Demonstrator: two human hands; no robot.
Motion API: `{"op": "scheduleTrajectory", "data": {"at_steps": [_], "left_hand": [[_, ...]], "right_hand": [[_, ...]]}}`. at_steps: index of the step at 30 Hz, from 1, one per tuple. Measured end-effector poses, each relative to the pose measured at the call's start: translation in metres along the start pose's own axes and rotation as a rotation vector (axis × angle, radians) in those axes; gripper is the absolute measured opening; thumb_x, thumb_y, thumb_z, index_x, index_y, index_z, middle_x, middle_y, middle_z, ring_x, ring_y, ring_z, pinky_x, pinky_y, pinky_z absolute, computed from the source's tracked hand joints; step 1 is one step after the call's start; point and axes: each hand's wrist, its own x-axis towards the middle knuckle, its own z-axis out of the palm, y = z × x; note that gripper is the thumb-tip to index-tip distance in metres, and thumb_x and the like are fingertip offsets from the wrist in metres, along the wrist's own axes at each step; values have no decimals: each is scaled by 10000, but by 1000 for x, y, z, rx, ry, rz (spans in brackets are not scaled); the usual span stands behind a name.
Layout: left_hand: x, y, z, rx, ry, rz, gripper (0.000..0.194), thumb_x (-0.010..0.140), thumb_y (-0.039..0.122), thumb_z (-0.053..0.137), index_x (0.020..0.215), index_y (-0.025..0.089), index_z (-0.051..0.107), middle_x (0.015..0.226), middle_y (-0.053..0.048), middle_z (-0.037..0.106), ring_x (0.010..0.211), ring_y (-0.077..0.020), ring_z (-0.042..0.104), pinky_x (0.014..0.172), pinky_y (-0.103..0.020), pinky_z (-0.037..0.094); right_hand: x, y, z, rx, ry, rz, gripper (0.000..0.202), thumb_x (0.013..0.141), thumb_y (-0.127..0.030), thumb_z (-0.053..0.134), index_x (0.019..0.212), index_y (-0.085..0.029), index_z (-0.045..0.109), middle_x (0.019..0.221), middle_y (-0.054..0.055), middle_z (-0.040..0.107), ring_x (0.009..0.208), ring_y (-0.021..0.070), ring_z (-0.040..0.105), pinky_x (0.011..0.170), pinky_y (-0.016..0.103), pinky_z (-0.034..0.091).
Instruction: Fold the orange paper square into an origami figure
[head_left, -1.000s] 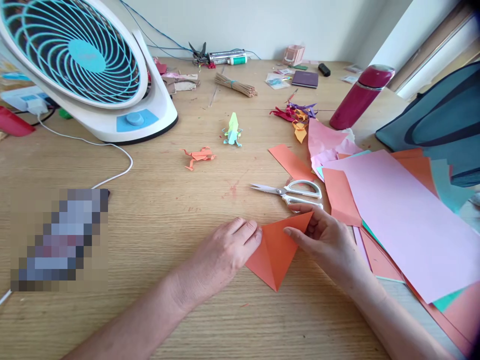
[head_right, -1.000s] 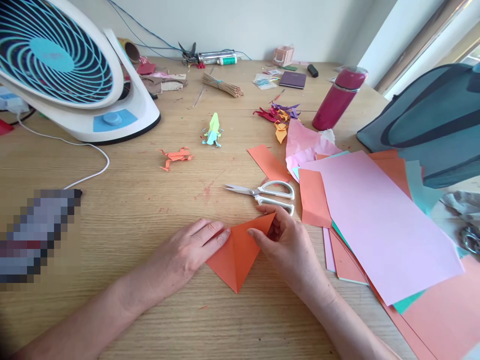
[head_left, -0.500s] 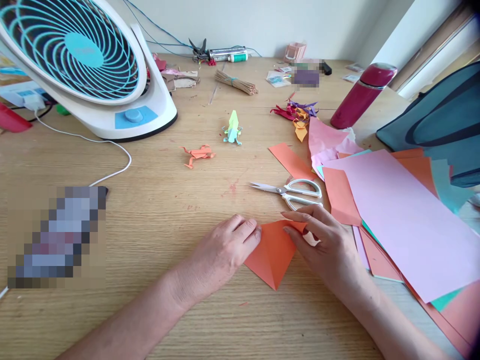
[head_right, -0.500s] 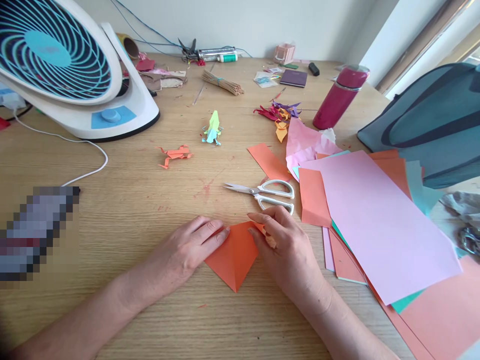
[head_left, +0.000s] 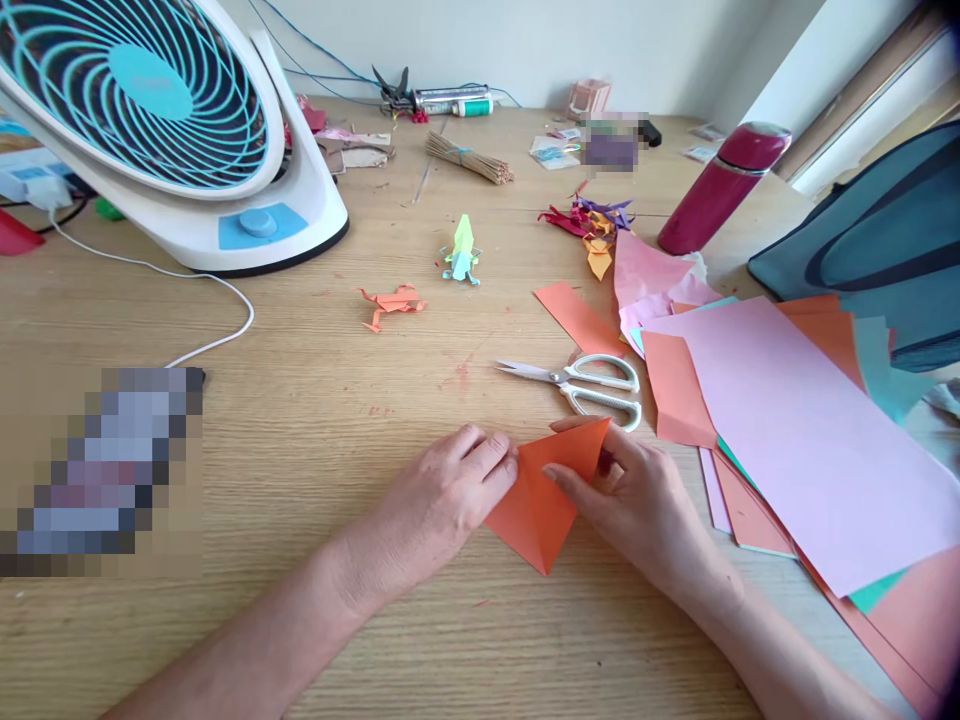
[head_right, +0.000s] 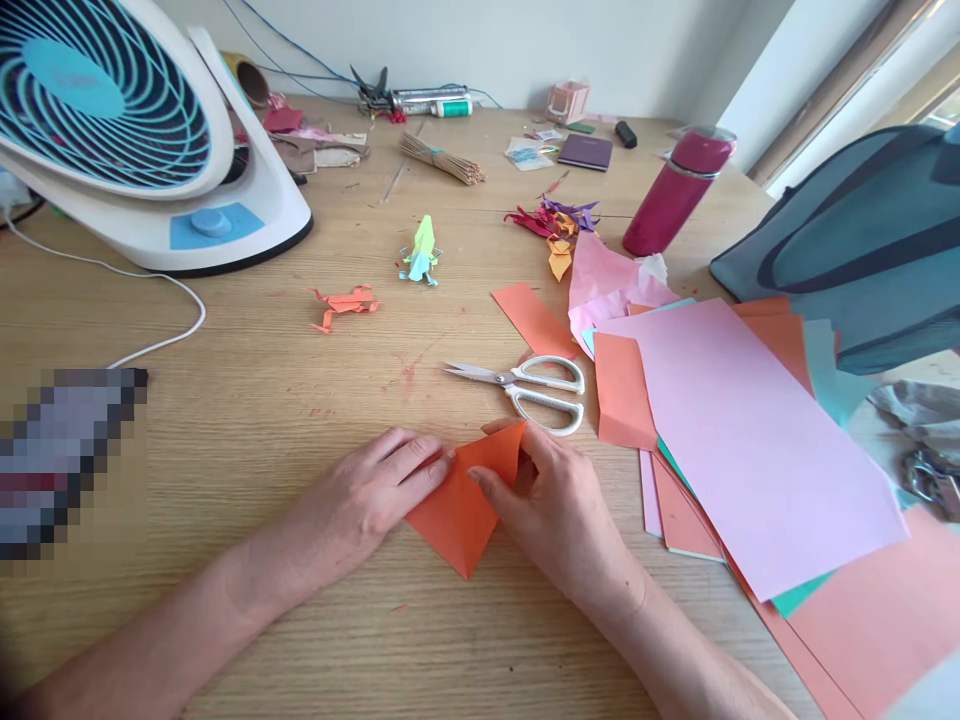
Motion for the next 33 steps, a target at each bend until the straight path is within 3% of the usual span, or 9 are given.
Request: {"op": "scheduleTrajectory", "data": {"at_steps": [5,10,16,22,28,33], "left_hand": [[-1,0,3,23,2,2,319,955,53,434,1244,103,562,1183,-108,595,997,-231,515,854,-372,541],[-1,0,3,30,13,2,316,957,45,417,1230,101,567,1191,-110,590,1016,-237,513,860,-373,540],[0,0,1,22,-3,2,302,980,73,397,1226,111,567,1198,-115,589,1018,-241,532,865,-387,542],[-2,-1,2,17,26,16,298,989,92,407,1247,88,556,1171,-116,603,1016,-243,544,880,-395,542],[-3,-2,4,16,48,24,303,960,60,455,1244,82,560,1183,-121,616,1055,-240,562,918,-388,532],[-3,-3,3,11,75,36,292,954,49,451,1214,73,583,1165,-121,630,1035,-239,566,921,-380,534]], "right_hand": [[2,-3,13,24,-22,151,472,801,-336,686,1235,-239,526,858,23,690,671,205,643,594,312,486],[3,-4,19,-32,-17,159,555,803,-262,641,1319,-249,437,941,32,686,765,232,685,657,331,497],[1,0,16,10,-13,133,483,825,-230,602,1289,-225,469,958,42,703,773,221,687,679,335,512],[-3,3,14,-17,-15,-34,114,875,-173,574,955,-241,617,960,33,706,896,216,663,783,348,511],[-6,3,11,-110,-10,-212,148,962,-187,478,968,-225,621,875,56,657,811,198,638,715,318,510],[-6,3,10,-120,-45,-213,164,969,-181,469,992,-228,624,882,57,660,806,198,646,722,319,519]]}}
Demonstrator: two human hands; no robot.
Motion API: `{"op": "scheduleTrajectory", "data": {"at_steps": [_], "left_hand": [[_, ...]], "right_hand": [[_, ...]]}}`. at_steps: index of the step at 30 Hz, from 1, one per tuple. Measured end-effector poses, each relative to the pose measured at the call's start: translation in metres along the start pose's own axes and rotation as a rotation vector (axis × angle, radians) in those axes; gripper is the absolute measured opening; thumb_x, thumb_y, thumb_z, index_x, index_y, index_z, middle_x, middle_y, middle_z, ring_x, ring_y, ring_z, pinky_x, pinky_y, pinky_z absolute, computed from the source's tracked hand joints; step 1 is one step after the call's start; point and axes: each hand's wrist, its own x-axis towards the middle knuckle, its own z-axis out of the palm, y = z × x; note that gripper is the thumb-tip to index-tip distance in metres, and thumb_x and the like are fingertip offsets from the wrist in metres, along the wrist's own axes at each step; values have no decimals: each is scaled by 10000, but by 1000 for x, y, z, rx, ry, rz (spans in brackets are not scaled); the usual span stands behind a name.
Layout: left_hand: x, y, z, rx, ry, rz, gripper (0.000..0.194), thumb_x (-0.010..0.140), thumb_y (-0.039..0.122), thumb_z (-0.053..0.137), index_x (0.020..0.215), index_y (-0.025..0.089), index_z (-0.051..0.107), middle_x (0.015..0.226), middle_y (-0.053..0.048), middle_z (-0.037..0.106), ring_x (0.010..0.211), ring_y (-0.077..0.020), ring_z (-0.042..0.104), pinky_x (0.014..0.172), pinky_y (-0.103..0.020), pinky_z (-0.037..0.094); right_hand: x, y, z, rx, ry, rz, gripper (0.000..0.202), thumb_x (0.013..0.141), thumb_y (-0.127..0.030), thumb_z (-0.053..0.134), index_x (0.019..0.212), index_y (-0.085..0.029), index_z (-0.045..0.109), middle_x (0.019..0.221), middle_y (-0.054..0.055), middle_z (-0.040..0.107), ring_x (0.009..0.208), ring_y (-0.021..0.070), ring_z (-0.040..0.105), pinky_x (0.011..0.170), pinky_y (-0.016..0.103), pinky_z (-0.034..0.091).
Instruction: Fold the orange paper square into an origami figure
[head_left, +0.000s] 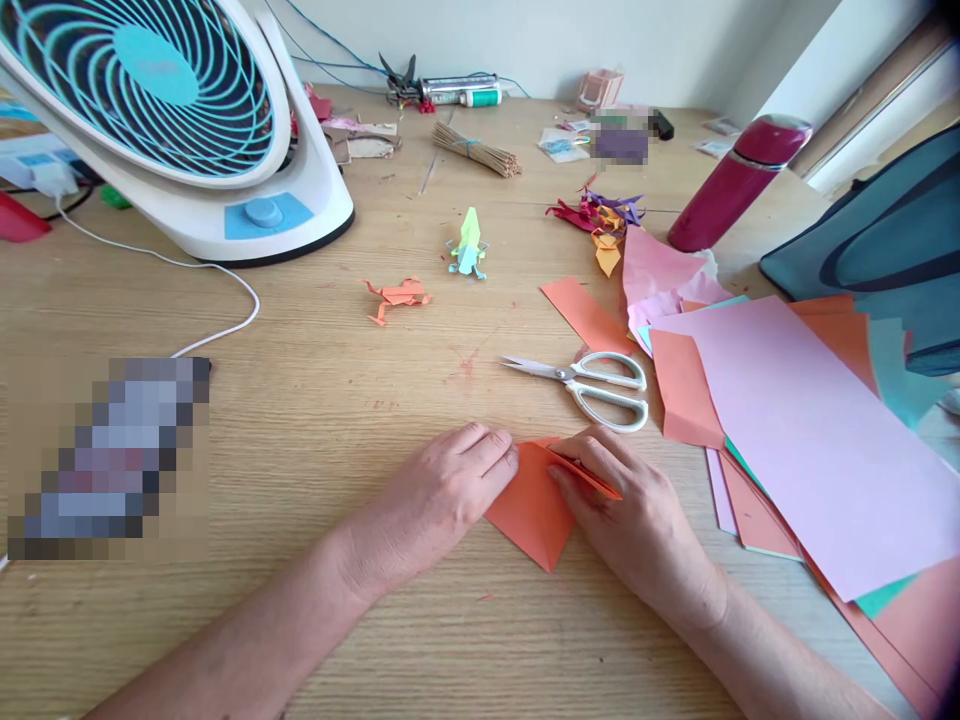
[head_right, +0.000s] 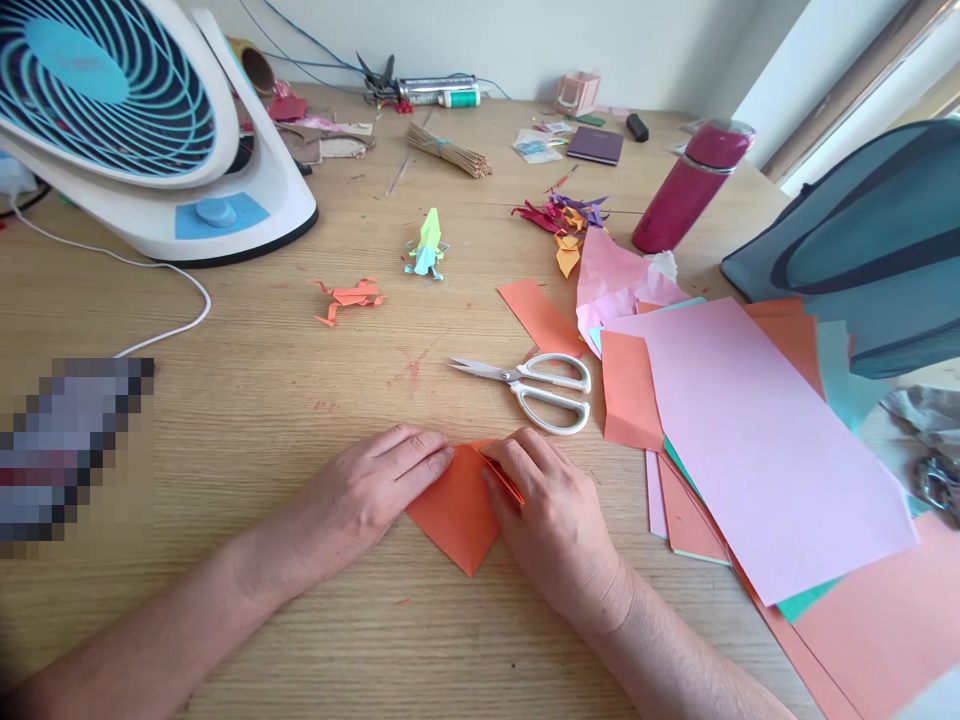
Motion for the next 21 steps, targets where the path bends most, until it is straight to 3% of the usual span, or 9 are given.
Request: {"op": "scheduleTrajectory", "data": {"at_steps": [8,21], "left_hand": [[1,-1,-2,-5,0,0,330,946,55,482,1264,48,568,1169,-126,633,1003,-239,558,894,-369,536],[1,1,-2,52,12,11,337,940,53,475,1263,57,571,1155,-119,646,951,-233,567,813,-356,548]], "right_hand": [[5,2,-2,114,-67,185,177,905,-176,558,1054,-251,616,1074,50,683,977,247,659,873,414,532],[4,4,-2,150,-92,191,179,892,-156,561,1028,-239,641,1032,23,678,938,220,647,841,383,519]]}}
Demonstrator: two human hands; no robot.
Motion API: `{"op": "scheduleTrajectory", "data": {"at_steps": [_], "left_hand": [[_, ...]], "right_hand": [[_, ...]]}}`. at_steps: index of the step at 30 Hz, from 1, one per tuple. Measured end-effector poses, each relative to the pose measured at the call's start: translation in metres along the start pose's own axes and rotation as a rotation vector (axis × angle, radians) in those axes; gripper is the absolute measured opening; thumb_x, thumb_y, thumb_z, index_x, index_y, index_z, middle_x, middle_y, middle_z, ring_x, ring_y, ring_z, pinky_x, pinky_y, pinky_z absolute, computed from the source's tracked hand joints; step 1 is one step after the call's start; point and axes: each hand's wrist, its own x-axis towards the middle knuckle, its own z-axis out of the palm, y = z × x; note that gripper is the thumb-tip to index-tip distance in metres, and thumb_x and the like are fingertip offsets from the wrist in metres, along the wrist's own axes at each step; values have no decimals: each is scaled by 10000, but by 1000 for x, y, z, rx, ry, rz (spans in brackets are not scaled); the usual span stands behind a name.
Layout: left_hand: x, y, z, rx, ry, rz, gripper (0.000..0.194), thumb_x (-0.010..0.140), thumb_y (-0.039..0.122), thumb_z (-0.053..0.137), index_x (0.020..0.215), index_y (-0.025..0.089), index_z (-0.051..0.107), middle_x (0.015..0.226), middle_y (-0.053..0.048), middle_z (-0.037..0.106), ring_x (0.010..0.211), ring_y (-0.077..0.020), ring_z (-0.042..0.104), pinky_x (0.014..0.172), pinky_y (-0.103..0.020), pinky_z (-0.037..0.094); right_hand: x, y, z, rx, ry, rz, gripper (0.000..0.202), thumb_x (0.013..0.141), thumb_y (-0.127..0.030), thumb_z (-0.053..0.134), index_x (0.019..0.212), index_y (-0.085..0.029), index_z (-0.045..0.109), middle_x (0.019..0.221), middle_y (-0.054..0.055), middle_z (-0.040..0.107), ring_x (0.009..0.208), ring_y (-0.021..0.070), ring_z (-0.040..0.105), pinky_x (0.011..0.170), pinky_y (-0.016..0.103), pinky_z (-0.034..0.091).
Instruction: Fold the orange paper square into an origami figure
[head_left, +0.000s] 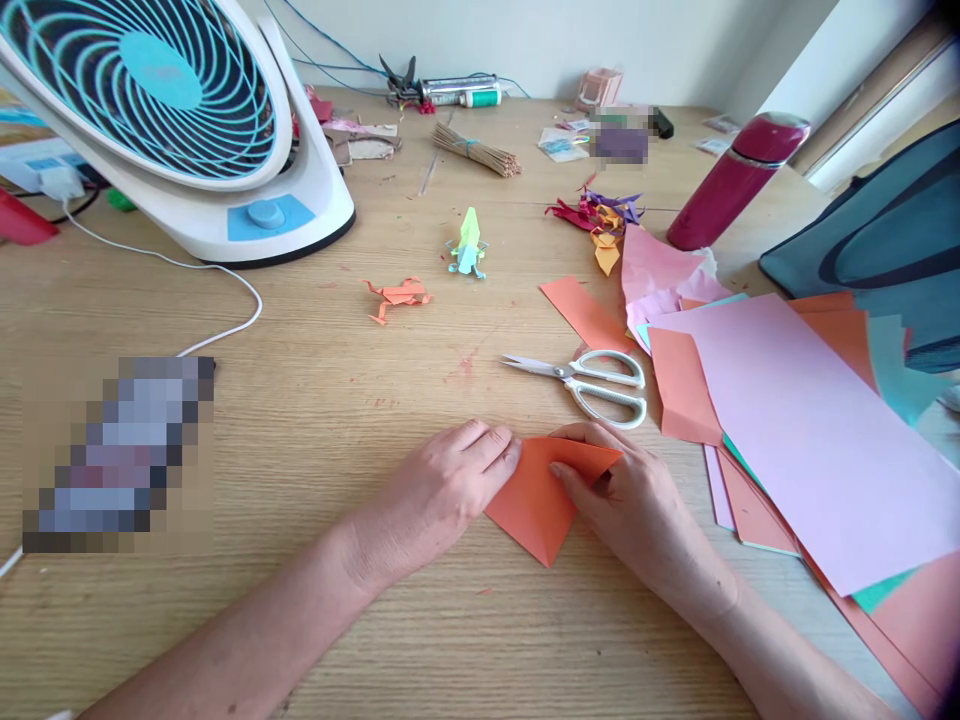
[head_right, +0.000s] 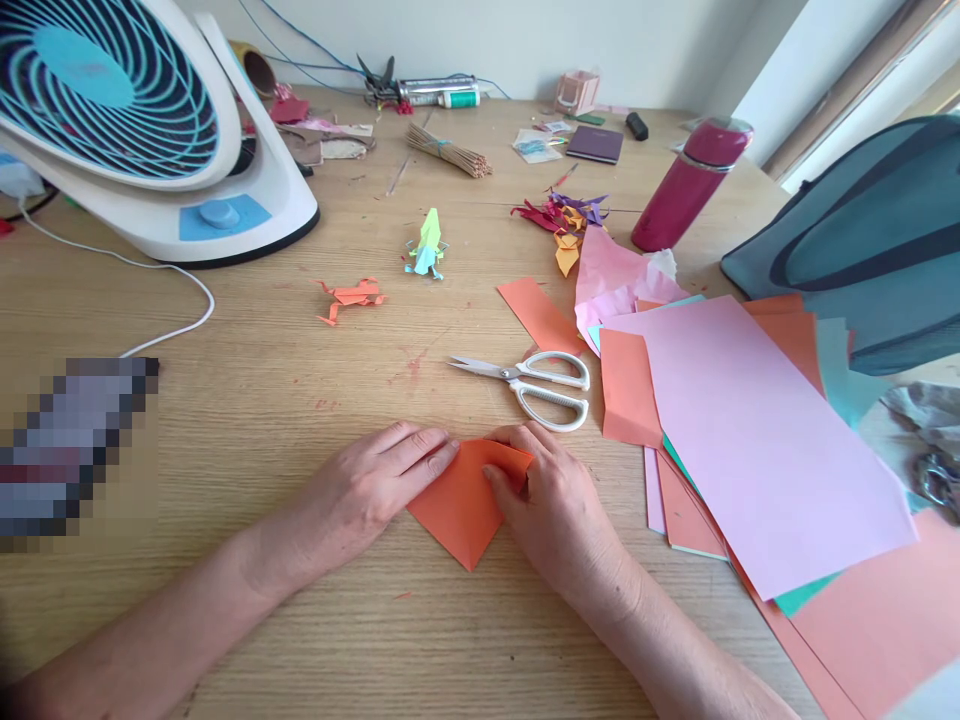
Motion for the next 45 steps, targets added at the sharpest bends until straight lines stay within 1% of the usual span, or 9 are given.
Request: {"op": "scheduleTrajectory", "data": {"at_steps": [8,13,20,24,28,31,34,39,45], "left_hand": [[0,1,0,3,29,7,317,963,55,431,1247,64,572,1134,-117,664,959,-228,593,799,-355,556],[1,2,0,12,41,15,319,962,49,420,1238,57,581,1134,-116,667,948,-232,592,788,-358,560],[1,2,2,14,18,5,301,958,68,460,1235,71,576,1160,-112,647,954,-223,570,819,-361,547],[1,2,1,-9,4,-6,311,946,66,489,1248,85,562,1196,-106,623,992,-221,556,855,-354,532],[4,5,0,-22,-8,-39,251,937,94,532,1180,102,595,1143,-93,615,975,-225,550,845,-358,533],[5,8,-1,-34,-9,-86,227,952,238,572,1132,106,617,1020,-86,604,905,-236,547,784,-376,537],[4,11,0,-83,-1,-125,350,934,347,611,1172,91,604,968,-84,582,881,-244,557,758,-389,534],[0,11,2,-137,-22,-137,367,935,277,599,1251,92,569,974,-80,560,855,-222,573,731,-358,529],[2,11,3,-172,-36,-154,366,987,264,478,1298,87,556,1015,-107,571,922,-248,564,776,-399,541]], "right_hand": [[-2,1,0,-18,38,-92,162,919,-169,551,1037,-221,648,1001,42,679,874,212,658,757,357,538],[-5,0,0,-47,71,-181,196,961,-178,524,1110,-212,647,997,55,665,849,192,656,723,331,549],[-14,4,-4,-229,57,-434,314,986,-103,447,1252,-160,605,1090,115,645,924,205,647,775,337,548],[-17,7,-10,-403,38,-641,334,982,-58,408,1250,-100,602,1097,150,659,905,229,645,736,366,545],[-20,8,-15,-517,33,-755,311,987,-59,398,1192,-76,631,1078,165,683,866,237,649,693,366,544],[-20,7,-17,-533,30,-785,316,1002,-74,373,1157,-68,648,1060,173,691,846,233,653,666,350,543],[-19,7,-19,-530,15,-782,335,1016,-93,346,1141,-68,656,1058,175,691,834,225,655,657,339,545],[-18,10,-23,-526,-26,-790,328,1009,-88,365,1169,-69,651,1090,179,682,860,219,655,692,336,551],[-20,16,-26,-485,-78,-771,344,999,-72,369,1233,-107,619,1133,164,672,917,226,648,750,357,548]]}}
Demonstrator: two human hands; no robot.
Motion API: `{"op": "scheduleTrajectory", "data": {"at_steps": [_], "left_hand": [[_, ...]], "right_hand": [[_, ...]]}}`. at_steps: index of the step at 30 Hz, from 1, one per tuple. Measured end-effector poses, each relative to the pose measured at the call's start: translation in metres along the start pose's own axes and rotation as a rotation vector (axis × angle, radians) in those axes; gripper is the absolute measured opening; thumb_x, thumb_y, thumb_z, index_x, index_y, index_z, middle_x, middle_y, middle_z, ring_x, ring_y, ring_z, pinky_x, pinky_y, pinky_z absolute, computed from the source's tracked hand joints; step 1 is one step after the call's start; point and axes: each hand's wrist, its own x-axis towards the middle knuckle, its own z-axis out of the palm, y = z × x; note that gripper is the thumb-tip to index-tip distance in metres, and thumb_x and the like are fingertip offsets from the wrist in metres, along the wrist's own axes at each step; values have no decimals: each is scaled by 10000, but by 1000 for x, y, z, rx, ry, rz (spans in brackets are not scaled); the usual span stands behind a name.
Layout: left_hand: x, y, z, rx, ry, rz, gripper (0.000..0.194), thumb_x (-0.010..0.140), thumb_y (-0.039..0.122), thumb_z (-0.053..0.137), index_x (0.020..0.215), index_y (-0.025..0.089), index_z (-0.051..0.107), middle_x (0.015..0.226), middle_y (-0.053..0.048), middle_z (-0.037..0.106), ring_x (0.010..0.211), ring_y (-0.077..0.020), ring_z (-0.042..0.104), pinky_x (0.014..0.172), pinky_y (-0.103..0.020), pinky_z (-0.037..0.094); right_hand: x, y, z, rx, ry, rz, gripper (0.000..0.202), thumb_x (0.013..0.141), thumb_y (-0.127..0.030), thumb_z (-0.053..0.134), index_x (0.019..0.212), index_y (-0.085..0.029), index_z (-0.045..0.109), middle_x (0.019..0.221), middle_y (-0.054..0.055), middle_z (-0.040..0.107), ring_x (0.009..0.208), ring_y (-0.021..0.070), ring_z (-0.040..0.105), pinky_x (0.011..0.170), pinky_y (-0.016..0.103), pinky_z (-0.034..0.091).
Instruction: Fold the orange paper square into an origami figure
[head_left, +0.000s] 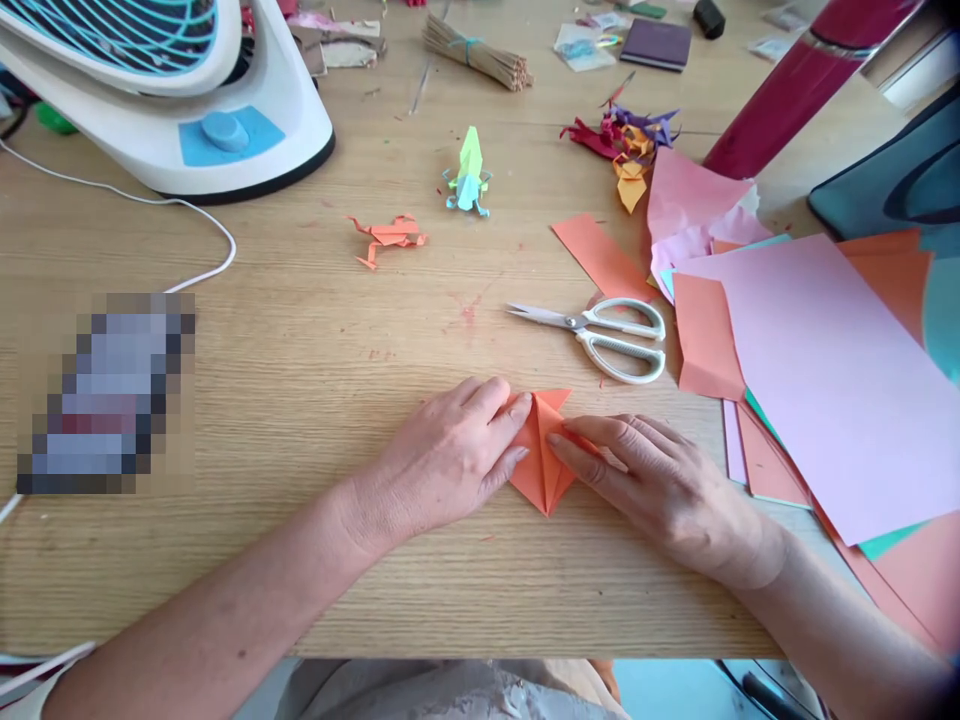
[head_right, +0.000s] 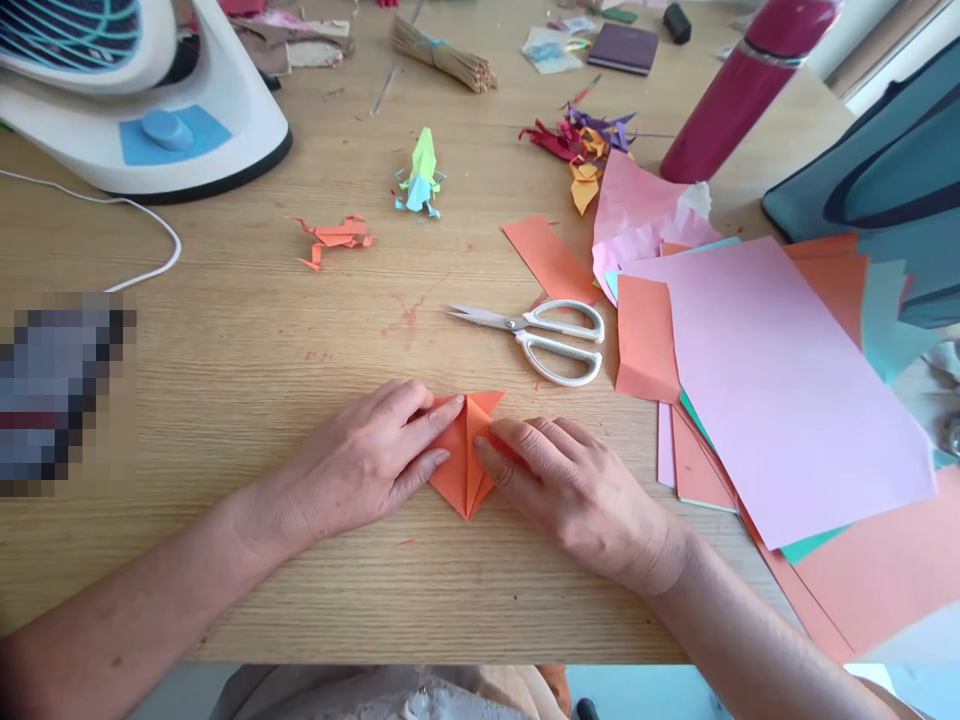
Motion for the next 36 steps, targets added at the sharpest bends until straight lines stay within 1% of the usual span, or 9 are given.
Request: {"op": "scheduleTrajectory", "data": {"at_steps": [4,7,10,16,20,25,29,31,36], "left_hand": [[3,2,0,-72,22,-17,382,983,323,504,1249,60,583,1038,-129,574,955,-259,551,833,-421,541],[5,4,0,-125,30,-50,369,957,371,559,1182,83,614,1036,-127,571,964,-263,545,862,-433,535],[5,4,0,-144,34,-74,336,937,359,599,1151,102,623,1043,-121,568,971,-262,542,873,-432,529],[4,4,0,-121,38,-53,364,924,342,625,1181,86,604,1053,-123,568,973,-262,537,878,-429,520],[4,3,1,-115,34,-37,347,937,339,610,1183,95,600,1077,-123,566,983,-259,536,890,-431,516],[3,2,2,-103,51,-13,331,939,326,615,1185,108,580,1092,-123,562,994,-258,541,895,-425,515],[3,4,0,-93,61,13,313,928,310,639,1156,108,569,1089,-115,562,1000,-247,542,905,-399,508],[3,5,0,-95,58,18,323,938,309,625,1184,113,551,1099,-112,562,1011,-241,543,914,-393,506],[1,5,2,-75,67,67,323,977,273,558,1280,165,529,1116,-108,569,1008,-234,552,891,-399,510]], "right_hand": [[0,0,0,-1,-21,8,339,1001,-83,389,1255,-138,607,1168,148,673,901,219,648,739,359,543],[1,0,-1,19,-25,7,343,1004,-91,386,1257,-137,614,1173,155,671,888,226,653,722,371,543],[1,0,-3,22,-18,0,339,1001,-82,380,1232,-124,626,1159,158,670,881,227,651,713,367,538],[0,0,-2,-1,-23,-11,352,995,-58,351,1209,-126,623,1175,154,655,884,218,633,725,363,526],[-1,0,-1,19,-30,-12,341,990,-52,369,1211,-123,619,1171,157,651,868,218,636,732,376,521],[0,0,-1,33,-38,0,326,998,-69,382,1188,-152,634,1150,139,659,842,209,646,727,378,520],[1,0,-2,39,-38,-18,310,994,-62,393,1164,-118,646,1140,161,664,859,225,660,728,390,533],[1,0,-3,46,-43,-18,313,997,-63,387,1164,-112,648,1143,166,666,875,231,663,739,396,540],[1,0,-3,64,-43,-3,335,1011,-96,382,1218,-159,637,1158,149,666,895,234,662,738,393,541]]}}
